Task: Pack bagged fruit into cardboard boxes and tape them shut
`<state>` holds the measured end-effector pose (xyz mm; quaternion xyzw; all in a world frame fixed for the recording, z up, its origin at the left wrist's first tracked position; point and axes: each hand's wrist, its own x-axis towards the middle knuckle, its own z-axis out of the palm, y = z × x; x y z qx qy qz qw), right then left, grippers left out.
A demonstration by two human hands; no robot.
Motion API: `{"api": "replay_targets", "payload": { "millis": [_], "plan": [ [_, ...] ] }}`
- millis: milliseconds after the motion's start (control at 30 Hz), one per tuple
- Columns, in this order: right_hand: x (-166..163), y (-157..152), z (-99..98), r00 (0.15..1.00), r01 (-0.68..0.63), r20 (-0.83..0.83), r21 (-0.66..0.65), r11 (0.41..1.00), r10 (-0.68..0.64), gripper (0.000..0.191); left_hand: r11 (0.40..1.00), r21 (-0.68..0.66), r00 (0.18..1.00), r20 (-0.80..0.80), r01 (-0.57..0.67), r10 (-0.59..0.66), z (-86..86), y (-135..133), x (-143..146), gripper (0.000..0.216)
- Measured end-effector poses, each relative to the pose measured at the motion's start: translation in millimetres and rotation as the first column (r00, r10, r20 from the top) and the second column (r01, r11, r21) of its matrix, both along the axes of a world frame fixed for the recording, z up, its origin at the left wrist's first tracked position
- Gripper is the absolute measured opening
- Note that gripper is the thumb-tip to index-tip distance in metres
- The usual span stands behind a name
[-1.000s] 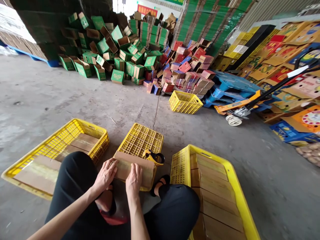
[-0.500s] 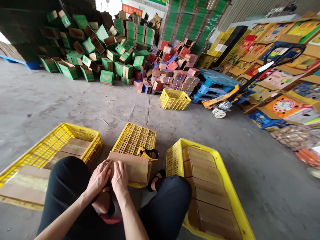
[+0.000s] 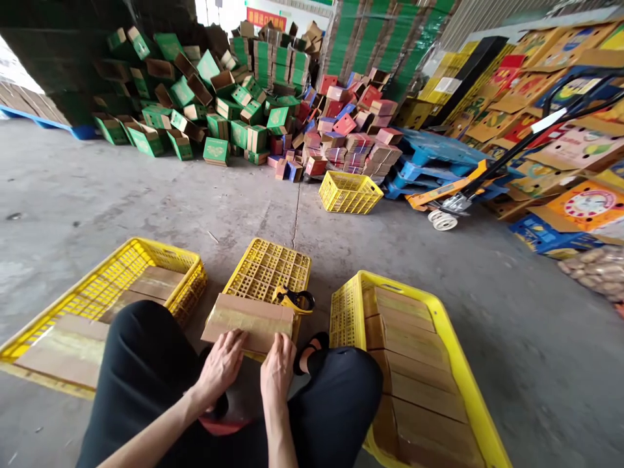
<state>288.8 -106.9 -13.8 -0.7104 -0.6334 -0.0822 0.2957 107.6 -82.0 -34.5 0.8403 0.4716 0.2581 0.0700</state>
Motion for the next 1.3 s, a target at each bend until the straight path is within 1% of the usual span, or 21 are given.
{"api": "replay_targets", "payload": {
  "millis": [133,200,267,333,400,500,600,700,800,867,933,1067,1133,1200,1300],
  "plan": [
    [-2.6,-1.1,-2.0,1.0,-0.024,-0.011,0.013,1.0,0.024,0.04,0.998,-0.045,0.998,0.024,0.054,-0.053,-0.9,-6.1,31.0,0.061],
    [-4.7,-2.1,-2.4,0.999,-0.036,-0.018,0.001,0.999,0.036,0.041,0.996,-0.058,0.998,0.029,0.063,-0.062,0.1,-5.8,37.6,0.065],
    [-7.2,-2.7,-1.8,0.999,-0.037,-0.021,-0.009,0.999,0.037,0.041,0.995,-0.056,0.997,0.028,0.076,-0.075,1.7,-3.8,37.0,0.066],
    [-8.9,-3.0,0.1,0.999,-0.035,-0.034,-0.011,0.999,0.035,0.041,0.996,-0.047,0.996,0.027,0.082,-0.081,3.4,-0.8,28.8,0.064],
    [-9.2,-3.3,3.3,0.997,-0.05,-0.057,-0.005,0.999,0.049,0.039,0.997,-0.044,0.998,0.025,0.063,-0.062,4.5,2.9,13.2,0.062],
    [-10.2,-3.4,9.3,0.994,-0.076,-0.075,0.008,0.997,0.076,0.038,1.0,-0.022,1.0,0.003,-0.016,0.016,4.0,9.2,-20.5,0.063],
    [-18.9,-0.7,13.8,0.994,-0.092,-0.064,-0.01,0.996,0.092,0.038,0.996,0.028,0.996,-0.007,-0.089,0.09,2.4,13.7,-53.7,0.062],
    [-37.4,5.8,14.6,0.992,-0.119,-0.053,-0.041,0.992,0.117,0.041,0.989,0.05,0.99,0.003,-0.139,0.139,1.3,13.6,-70.6,0.064],
    [-54.4,13.1,13.3,0.989,-0.142,-0.037,-0.055,0.988,0.14,0.043,0.982,0.048,0.983,0.009,-0.181,0.181,1.5,10.6,-70.0,0.069],
    [-56.6,16.1,12.6,0.985,-0.169,-0.038,-0.064,0.983,0.167,0.043,0.979,0.045,0.98,0.011,-0.199,0.199,1.9,9.1,-66.5,0.072],
    [-49.4,16.8,12.8,0.982,-0.182,-0.064,-0.063,0.981,0.178,0.043,0.98,0.041,0.98,0.014,-0.197,0.196,2.4,8.5,-65.0,0.074],
    [-26.7,14.1,13.4,0.991,-0.112,-0.083,-0.033,0.993,0.109,0.039,0.983,0.041,0.984,0.017,-0.181,0.18,2.3,8.5,-66.9,0.074],
    [-26.0,13.2,12.0,0.994,-0.096,-0.06,-0.021,0.995,0.094,0.039,0.98,0.047,0.981,0.015,-0.193,0.192,1.8,8.4,-66.5,0.072],
    [-36.6,13.2,8.8,0.991,-0.123,-0.045,-0.023,0.992,0.122,0.042,0.978,0.049,0.979,0.011,-0.203,0.203,0.9,8.5,-63.8,0.067],
    [-63.8,15.1,2.5,0.972,-0.234,-0.045,-0.042,0.971,0.232,0.047,0.986,0.035,0.987,0.012,-0.163,0.163,-0.9,9.9,-56.6,0.057]
  ]
}}
